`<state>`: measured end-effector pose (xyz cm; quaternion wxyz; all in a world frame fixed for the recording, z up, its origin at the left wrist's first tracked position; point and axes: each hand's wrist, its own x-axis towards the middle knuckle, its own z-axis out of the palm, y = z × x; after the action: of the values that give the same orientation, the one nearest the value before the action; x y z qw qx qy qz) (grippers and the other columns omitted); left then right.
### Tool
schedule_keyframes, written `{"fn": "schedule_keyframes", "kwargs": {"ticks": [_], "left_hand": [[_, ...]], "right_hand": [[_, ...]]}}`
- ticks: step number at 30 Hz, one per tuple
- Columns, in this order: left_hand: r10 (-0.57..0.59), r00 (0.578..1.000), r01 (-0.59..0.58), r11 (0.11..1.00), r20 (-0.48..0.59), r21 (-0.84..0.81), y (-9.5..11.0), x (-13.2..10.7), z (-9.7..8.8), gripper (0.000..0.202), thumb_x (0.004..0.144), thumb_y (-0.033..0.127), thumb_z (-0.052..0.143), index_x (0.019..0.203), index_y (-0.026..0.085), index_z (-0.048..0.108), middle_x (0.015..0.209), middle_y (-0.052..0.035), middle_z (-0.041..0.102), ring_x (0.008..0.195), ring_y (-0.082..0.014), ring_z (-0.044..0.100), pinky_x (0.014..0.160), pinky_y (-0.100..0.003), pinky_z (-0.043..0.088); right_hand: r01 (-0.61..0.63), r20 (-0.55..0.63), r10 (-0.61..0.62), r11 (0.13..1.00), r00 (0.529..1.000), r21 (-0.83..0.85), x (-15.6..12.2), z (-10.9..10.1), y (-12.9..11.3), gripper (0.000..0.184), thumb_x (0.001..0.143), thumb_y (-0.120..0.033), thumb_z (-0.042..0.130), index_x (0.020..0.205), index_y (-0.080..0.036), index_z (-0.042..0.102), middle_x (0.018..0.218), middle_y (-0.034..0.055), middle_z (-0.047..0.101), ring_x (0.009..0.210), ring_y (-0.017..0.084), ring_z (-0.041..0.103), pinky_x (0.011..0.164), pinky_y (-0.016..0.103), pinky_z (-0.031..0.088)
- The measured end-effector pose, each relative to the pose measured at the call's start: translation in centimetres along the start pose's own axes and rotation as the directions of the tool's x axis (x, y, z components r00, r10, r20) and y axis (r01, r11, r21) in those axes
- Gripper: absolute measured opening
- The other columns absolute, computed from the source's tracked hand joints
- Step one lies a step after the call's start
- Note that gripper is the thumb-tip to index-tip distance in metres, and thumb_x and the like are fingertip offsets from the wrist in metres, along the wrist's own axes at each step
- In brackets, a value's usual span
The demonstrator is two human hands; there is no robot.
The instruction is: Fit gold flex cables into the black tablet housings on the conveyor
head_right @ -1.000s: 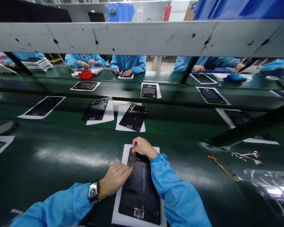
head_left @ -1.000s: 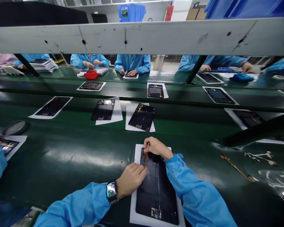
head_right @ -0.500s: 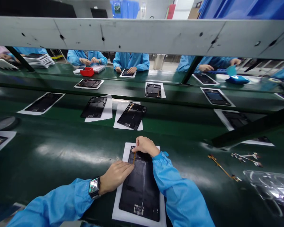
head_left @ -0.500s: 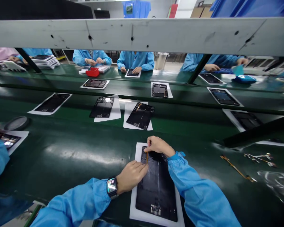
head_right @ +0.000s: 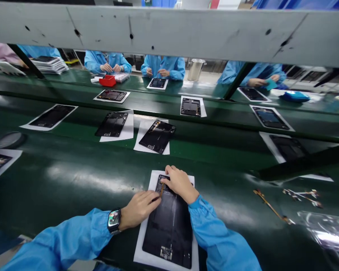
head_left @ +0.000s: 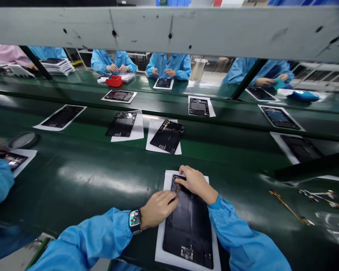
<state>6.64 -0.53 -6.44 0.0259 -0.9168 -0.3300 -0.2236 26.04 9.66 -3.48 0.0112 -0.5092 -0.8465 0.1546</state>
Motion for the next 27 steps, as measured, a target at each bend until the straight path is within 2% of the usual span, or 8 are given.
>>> {"fn": "schedule_keyframes", "kwargs": {"ticks": [3,6,16,27], "left_hand": [[0.034,0.998,-0.034,0.999,-0.049,0.007,0.1,-0.1,0.2,0.025,0.101,0.014,0.037,0.105,0.011,0.062,0.114,-0.0119,0.067,0.105,-0.0196,0.063,0.083,-0.031,0.053],[0.07,0.996,-0.069,0.997,-0.059,0.017,0.3,0.0,0.3,0.029,0.101,0.013,0.036,0.102,0.009,0.064,0.11,-0.0123,0.069,0.103,-0.0193,0.064,0.079,-0.03,0.054],[0.086,0.995,-0.086,0.996,0.049,-0.005,0.4,0.4,-0.6,0.028,0.1,0.012,0.038,0.101,0.008,0.066,0.114,-0.0129,0.069,0.107,-0.0224,0.063,0.081,-0.033,0.055],[0.08,0.994,-0.079,0.997,0.068,-0.026,0.3,0.8,-0.8,0.025,0.098,0.011,0.041,0.101,0.008,0.066,0.114,-0.0107,0.07,0.105,-0.0225,0.064,0.081,-0.032,0.056]], "right_hand": [[-0.001,-0.028,0.001,1.0,1.0,0.009,-0.2,0.3,0.1,0.023,0.088,-0.038,0.066,0.099,-0.022,0.053,0.097,0.0019,0.062,0.079,0.018,0.062,0.063,0.028,0.033],[-0.015,-0.001,0.015,0.997,1.0,0.071,-0.2,0.2,0.4,0.027,0.084,-0.039,0.07,0.098,-0.024,0.052,0.095,-0.0001,0.062,0.079,0.018,0.062,0.062,0.027,0.032],[-0.045,0.032,0.041,0.99,0.999,0.133,0.0,-0.1,0.9,0.031,0.081,-0.041,0.073,0.098,-0.025,0.053,0.094,-0.001,0.061,0.075,0.016,0.058,0.059,0.027,0.028],[-0.066,0.054,0.06,0.99,0.997,0.121,-0.1,-0.3,1.0,0.031,0.083,-0.044,0.07,0.1,-0.024,0.053,0.094,0.0003,0.061,0.072,0.016,0.057,0.059,0.027,0.027]]}}
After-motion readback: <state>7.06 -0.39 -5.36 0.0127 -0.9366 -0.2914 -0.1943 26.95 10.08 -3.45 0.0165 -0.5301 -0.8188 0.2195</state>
